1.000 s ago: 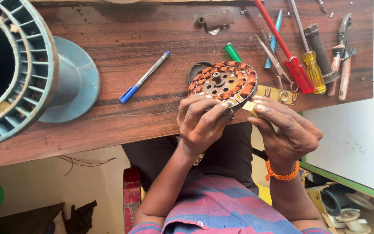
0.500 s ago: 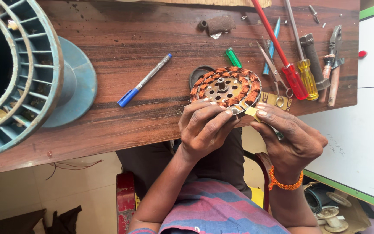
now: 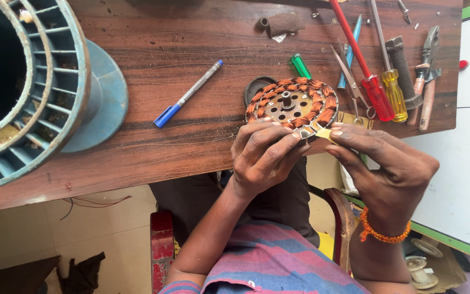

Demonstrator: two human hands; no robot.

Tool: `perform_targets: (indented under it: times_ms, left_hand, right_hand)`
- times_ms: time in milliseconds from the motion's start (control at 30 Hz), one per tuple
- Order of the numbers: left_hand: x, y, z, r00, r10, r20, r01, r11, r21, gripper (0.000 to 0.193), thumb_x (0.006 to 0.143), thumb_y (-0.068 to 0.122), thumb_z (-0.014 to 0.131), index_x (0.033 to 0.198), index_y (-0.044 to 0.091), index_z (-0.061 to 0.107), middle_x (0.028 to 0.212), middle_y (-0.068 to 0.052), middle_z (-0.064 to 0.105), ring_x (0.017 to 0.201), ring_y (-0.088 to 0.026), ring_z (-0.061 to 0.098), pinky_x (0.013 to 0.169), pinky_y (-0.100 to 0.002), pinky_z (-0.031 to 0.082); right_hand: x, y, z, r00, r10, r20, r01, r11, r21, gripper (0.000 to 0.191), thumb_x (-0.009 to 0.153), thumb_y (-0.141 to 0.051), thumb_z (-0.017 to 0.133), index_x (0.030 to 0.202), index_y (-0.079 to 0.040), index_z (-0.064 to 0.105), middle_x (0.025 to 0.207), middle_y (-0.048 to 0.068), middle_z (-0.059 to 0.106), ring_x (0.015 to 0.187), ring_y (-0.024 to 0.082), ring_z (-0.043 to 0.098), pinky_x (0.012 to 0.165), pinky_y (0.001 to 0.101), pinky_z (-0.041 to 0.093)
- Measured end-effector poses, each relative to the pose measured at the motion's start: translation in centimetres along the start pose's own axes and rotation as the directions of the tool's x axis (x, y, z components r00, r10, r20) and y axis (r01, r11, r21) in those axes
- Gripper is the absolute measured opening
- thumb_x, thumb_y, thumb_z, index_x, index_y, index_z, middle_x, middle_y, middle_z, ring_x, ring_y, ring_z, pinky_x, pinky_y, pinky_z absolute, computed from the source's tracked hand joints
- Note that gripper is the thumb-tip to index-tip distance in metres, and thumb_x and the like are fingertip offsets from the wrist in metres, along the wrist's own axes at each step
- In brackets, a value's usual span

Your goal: The person fits a strip of insulating cardboard around the copper windings of a motor armature, pressing it into place by hand. They cut the cardboard to size with scissors, use a screwdriver to help seat the material, and work the strip around the armature slots.

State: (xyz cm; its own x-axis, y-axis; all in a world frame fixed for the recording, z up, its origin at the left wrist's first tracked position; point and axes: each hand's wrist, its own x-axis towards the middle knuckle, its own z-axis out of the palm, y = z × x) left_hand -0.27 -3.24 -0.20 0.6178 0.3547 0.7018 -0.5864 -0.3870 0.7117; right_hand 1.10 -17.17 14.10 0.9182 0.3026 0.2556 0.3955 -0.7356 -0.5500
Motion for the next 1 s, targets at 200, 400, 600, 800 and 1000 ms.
perform_targets:
  times_ms: [200,400,600,800,1000]
  left_hand:
    - [0.0,0.0,-0.2,1.000,-0.006,0.023,0.006,1.000,-0.008,0.033,0.087,0.012,0.091,0.112,0.011,0.070,0.112,-0.001,0.066,0.108,-0.021,0.064,0.095,-0.036,0.059]
    - [-0.2,-0.1,-0.1,1.000,-0.006,0.016,0.006,1.000,-0.007,0.033,0.087,0.012,0.091,0.113,0.011,0.070,0.111,-0.002,0.066,0.107,-0.021,0.065,0.094,-0.036,0.059]
    - [-0.3,-0.2,-0.1,1.000,-0.002,0.018,0.003,1.000,-0.013,0.033,0.089,0.013,0.090,0.114,0.011,0.069,0.111,-0.002,0.066,0.108,-0.022,0.065,0.094,-0.037,0.059]
    - [-0.4,-0.4,-0.1,1.000,-0.002,0.028,0.002,1.000,-0.021,0.034,0.090,0.015,0.090,0.116,0.011,0.069,0.111,-0.001,0.065,0.107,-0.022,0.065,0.096,-0.038,0.059]
    - [-0.4,-0.4,-0.1,0.999,-0.004,0.032,0.004,1.000,-0.022,0.034,0.090,0.015,0.090,0.117,0.012,0.068,0.111,-0.002,0.066,0.106,-0.022,0.064,0.095,-0.038,0.059]
  right_hand:
    - [1.3,-2.6,-0.5,0.998,0.046,0.053,-0.043,0.998,-0.052,0.026,0.081,0.001,0.084,0.105,0.003,0.074,0.103,0.015,0.075,0.098,0.021,0.075,0.090,0.0305,0.058]
    - [2.7,-4.0,-0.8,0.993,0.029,0.115,-0.013,0.991,-0.135,0.024,0.081,-0.002,0.083,0.103,0.002,0.074,0.101,0.016,0.075,0.093,0.022,0.075,0.084,0.0305,0.058]
    - [2.9,-4.5,-1.1,0.983,-0.012,0.182,0.054,0.972,-0.230,0.022,0.082,-0.004,0.082,0.102,0.002,0.074,0.099,0.015,0.075,0.091,0.024,0.075,0.079,0.0313,0.057]
    - [3.5,-4.3,-1.5,0.973,-0.036,0.229,0.084,0.975,-0.205,0.021,0.086,-0.003,0.080,0.105,0.002,0.073,0.101,0.014,0.074,0.092,0.023,0.074,0.083,0.0305,0.057]
    - [4.2,-4.8,-1.2,0.967,-0.027,0.253,0.082,0.975,-0.209,0.021,0.084,-0.002,0.081,0.102,0.003,0.073,0.097,0.013,0.074,0.087,0.022,0.074,0.078,0.0309,0.057]
